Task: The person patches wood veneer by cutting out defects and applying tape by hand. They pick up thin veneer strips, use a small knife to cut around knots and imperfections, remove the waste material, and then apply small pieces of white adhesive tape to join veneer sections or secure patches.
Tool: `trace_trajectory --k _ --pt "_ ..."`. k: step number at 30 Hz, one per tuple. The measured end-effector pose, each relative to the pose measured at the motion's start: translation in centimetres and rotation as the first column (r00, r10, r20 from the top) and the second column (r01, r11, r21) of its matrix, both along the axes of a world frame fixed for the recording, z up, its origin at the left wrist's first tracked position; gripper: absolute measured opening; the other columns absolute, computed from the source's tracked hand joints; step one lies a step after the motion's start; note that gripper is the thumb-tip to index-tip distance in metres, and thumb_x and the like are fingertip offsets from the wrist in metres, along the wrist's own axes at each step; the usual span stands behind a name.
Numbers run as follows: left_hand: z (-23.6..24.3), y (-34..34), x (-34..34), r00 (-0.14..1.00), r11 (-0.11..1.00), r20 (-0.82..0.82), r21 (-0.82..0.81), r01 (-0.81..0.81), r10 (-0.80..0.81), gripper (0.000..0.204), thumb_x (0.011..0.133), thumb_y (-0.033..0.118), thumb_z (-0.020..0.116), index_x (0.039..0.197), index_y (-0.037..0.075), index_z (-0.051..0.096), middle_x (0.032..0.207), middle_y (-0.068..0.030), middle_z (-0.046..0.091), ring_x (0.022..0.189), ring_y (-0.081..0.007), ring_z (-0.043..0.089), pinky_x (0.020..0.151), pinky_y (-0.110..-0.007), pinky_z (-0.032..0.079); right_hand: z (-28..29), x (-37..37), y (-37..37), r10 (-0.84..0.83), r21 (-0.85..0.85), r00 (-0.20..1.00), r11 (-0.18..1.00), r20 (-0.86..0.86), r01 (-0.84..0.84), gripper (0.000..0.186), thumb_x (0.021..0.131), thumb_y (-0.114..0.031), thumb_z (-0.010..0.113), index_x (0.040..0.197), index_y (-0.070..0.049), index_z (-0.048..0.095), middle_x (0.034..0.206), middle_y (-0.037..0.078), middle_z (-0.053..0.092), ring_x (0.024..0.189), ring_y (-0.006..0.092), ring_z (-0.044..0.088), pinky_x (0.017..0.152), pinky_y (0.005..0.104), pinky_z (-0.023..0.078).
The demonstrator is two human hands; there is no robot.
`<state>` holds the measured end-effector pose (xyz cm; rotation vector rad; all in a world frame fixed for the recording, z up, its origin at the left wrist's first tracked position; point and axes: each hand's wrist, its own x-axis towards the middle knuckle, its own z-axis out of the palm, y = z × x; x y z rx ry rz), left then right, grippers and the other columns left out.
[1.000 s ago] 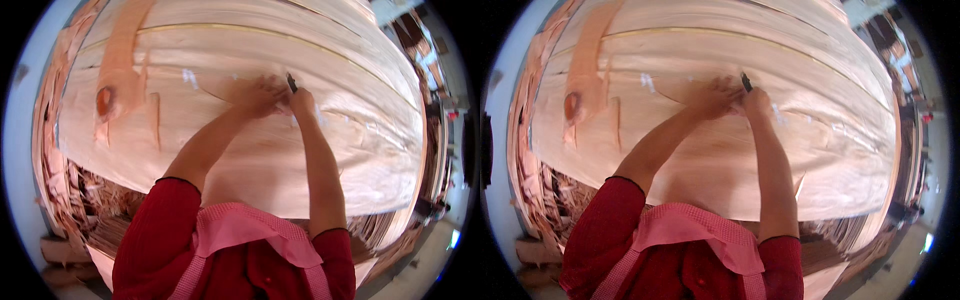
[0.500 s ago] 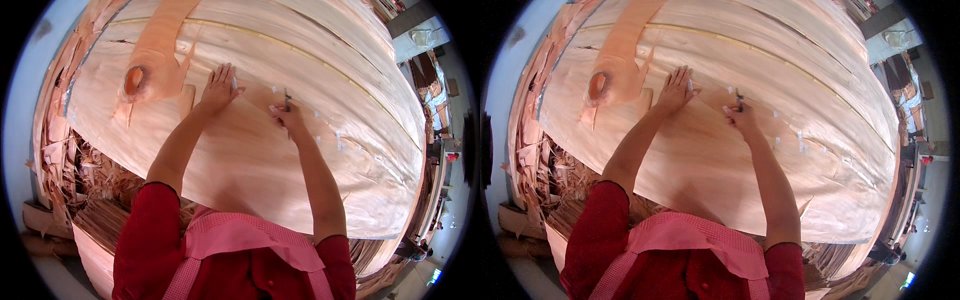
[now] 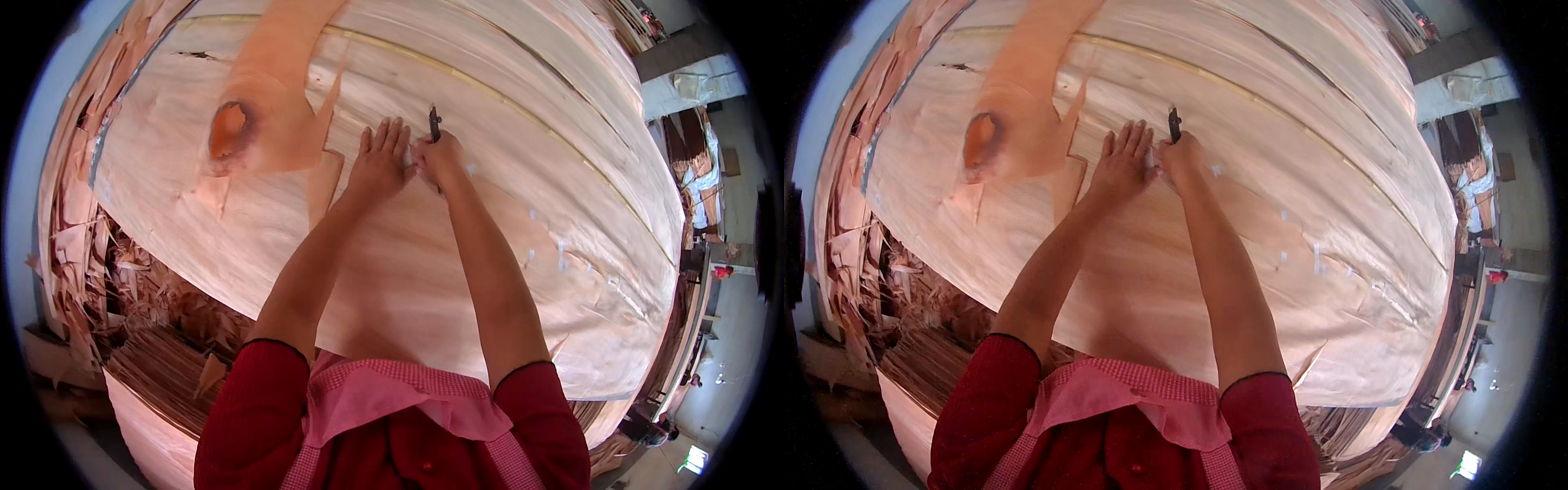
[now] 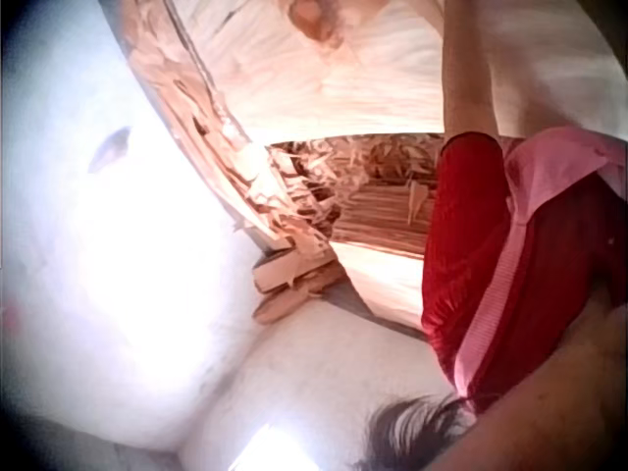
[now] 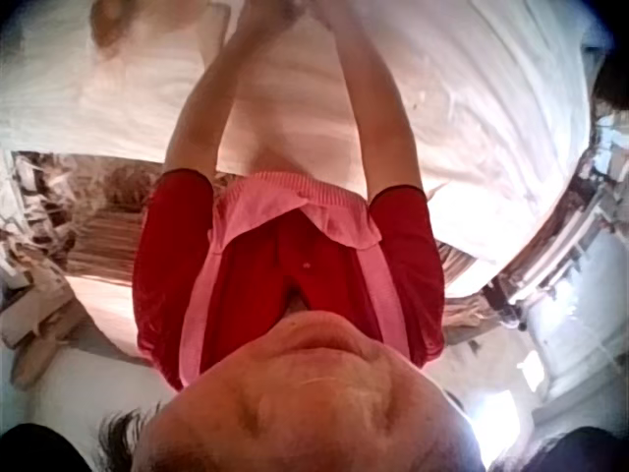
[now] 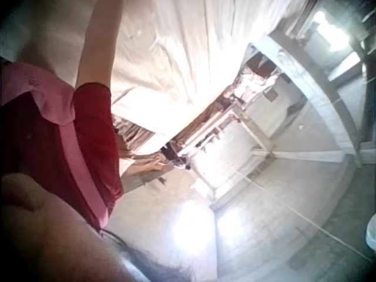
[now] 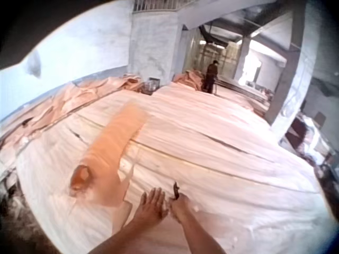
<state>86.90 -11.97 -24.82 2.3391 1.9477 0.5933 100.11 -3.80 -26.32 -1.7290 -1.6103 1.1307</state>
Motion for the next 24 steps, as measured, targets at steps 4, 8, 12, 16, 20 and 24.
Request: trace_trajectory --k 4,8,12,16,20,24 --pt "-1.3 -0.4 -1.0 0.999 0.999 0.013 0.03 -0.045 0.045 0.071 0.08 0.046 0.051 0.133 0.003 0.031 0.141 -0.0168 0.026 0.131 -0.0308 0.023 0.104 -0.052 0.016 3.2 -1.8 -1.0 0.073 -0.162 0.989 0.985 0.125 -0.052 0.027 0.07 -0.019 0.064 0.082 0.005 0.06 0.075 0.021 0.063 0.067 0.0301 0.064 0.057 0.0366 0.05" --pt "-1.8 -0.6 -1.2 0.998 0.997 0.051 0.065 -0.052 0.048 0.076 0.078 0.051 0.052 0.132 0.002 0.032 0.14 -0.0174 0.027 0.13 -0.0328 0.024 0.104 -0.053 0.017 7.7 -4.6 -2.6 0.059 -0.109 0.894 0.994 0.443 -0.012 0.035 0.07 -0.024 0.066 0.089 0.005 0.061 0.08 0.02 0.064 0.074 0.0309 0.064 0.062 0.0385 0.051" --pt "-1.3 -1.1 -2.5 0.997 0.998 0.051 0.014 -0.058 0.057 0.077 0.078 0.052 0.05 0.133 0.002 0.031 0.14 -0.0171 0.027 0.131 -0.032 0.023 0.104 -0.053 0.015 8.2 -4.8 -3.1 0.111 -0.065 0.841 0.994 0.529 -0.09 0.043 0.063 -0.035 0.068 0.088 0.0 0.064 0.083 0.02 0.064 0.082 0.034 0.062 0.07 0.0393 0.049" --pt "-1.0 -1.2 -2.1 0.997 0.999 0.07 0.043 -0.024 0.021 0.077 0.079 0.053 0.049 0.133 0.002 0.031 0.141 -0.0164 0.026 0.132 -0.0311 0.021 0.105 -0.052 0.015 4.6 -2.0 -1.6 0.111 0.032 0.832 0.988 0.544 -0.153 0.04 0.061 -0.03 0.072 0.087 -0.002 0.064 0.075 0.016 0.064 0.07 0.0266 0.063 0.06 0.0358 0.049" --pt "0.5 0.9 1.0 0.99 0.999 0.142 0.035 0.0 -0.005 0.074 0.077 0.044 0.058 0.132 0.002 0.032 0.136 -0.0169 0.034 0.127 -0.0324 0.029 0.101 -0.052 0.023 5.3 3.1 -0.7 0.18 -0.048 0.964 0.984 0.197 -0.174 0.032 0.06 -0.02 0.076 0.081 -0.001 0.061 0.068 0.008 0.061 0.056 0.0141 0.056 0.049 0.0292 0.046" --pt "-1.8 -0.4 0.9 0.981 0.943 0.074 0.298 0.149 -0.178 0.066 0.082 0.038 0.057 0.128 -0.003 0.034 0.13 -0.0226 0.038 0.122 -0.0376 0.034 0.099 -0.052 0.027 0.5 3.5 -4.2 -0.011 0.078 1.0 0.997 -0.013 0.012 0.012 0.08 -0.009 0.05 0.079 0.002 0.055 0.067 0.011 0.056 0.06 0.0206 0.053 0.054 0.0383 0.045"
